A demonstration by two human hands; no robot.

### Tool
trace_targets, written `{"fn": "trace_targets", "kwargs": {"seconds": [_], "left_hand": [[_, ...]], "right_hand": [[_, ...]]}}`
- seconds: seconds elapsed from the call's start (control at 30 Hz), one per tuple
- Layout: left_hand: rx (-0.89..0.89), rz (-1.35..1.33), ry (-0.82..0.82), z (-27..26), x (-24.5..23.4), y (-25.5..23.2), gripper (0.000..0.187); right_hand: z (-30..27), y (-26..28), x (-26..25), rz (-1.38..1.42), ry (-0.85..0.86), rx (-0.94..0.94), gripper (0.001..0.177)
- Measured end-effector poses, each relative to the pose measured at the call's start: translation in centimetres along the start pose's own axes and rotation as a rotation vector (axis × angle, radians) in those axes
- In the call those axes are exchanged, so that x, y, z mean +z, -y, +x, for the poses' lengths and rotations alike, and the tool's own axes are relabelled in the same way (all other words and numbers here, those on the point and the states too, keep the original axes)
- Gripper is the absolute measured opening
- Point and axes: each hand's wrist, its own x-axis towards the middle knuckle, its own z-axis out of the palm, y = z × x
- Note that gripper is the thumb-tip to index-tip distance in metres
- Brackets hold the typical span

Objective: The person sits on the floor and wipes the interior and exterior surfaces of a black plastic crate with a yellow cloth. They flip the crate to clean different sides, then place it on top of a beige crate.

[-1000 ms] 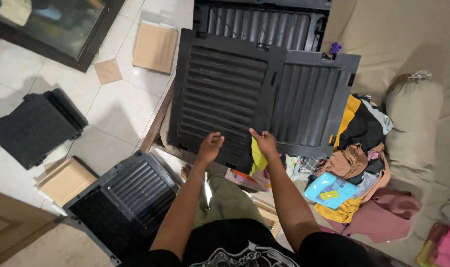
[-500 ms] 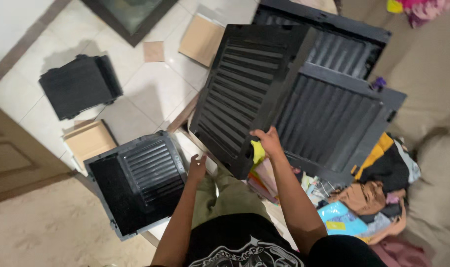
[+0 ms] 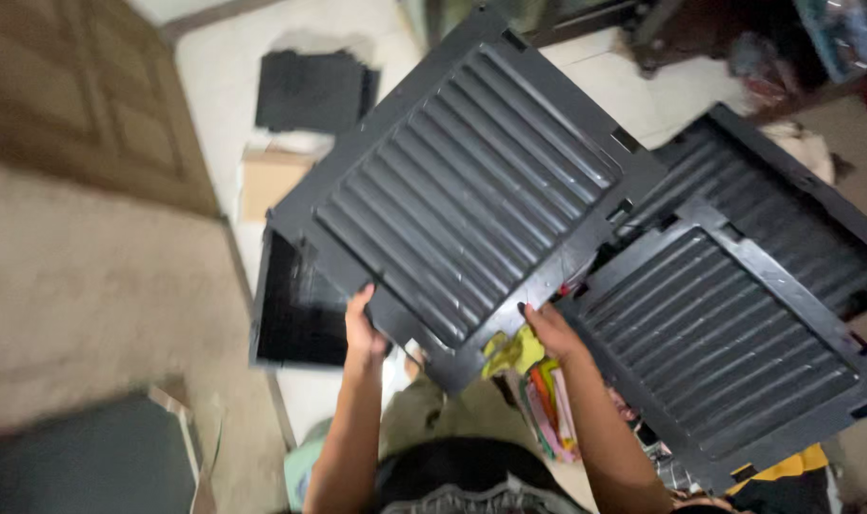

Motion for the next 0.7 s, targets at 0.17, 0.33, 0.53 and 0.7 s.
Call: {"fn": "trace_targets", "kwargs": {"seconds": [0.17,0.33,0.53,0.7], "left_hand": [[0.252,0.090,0.014,-6.0,-4.9,-5.1,0.028],[0.371,0.186,-0.053,-12.4,-10.2,-7.4,0.024],[0.419,0.145,-0.179,-15.3,-14.3,-4.1,0.025],[0.450,-0.026,-0.278,-14.3,-16.6,-4.2,0.026]], "right_hand": [[-2.1,3.9,2.4,0.480,-0.012,0.435,0.042],[-1.8,11.9,10.8,1.102,0.120,0.161,0.036],[-5.8,14.1,34.3,0.169,0.361,-0.273,0.050],[-8.6,11.6,42.2,-0.666,0.664,-1.076,0.061]]}}
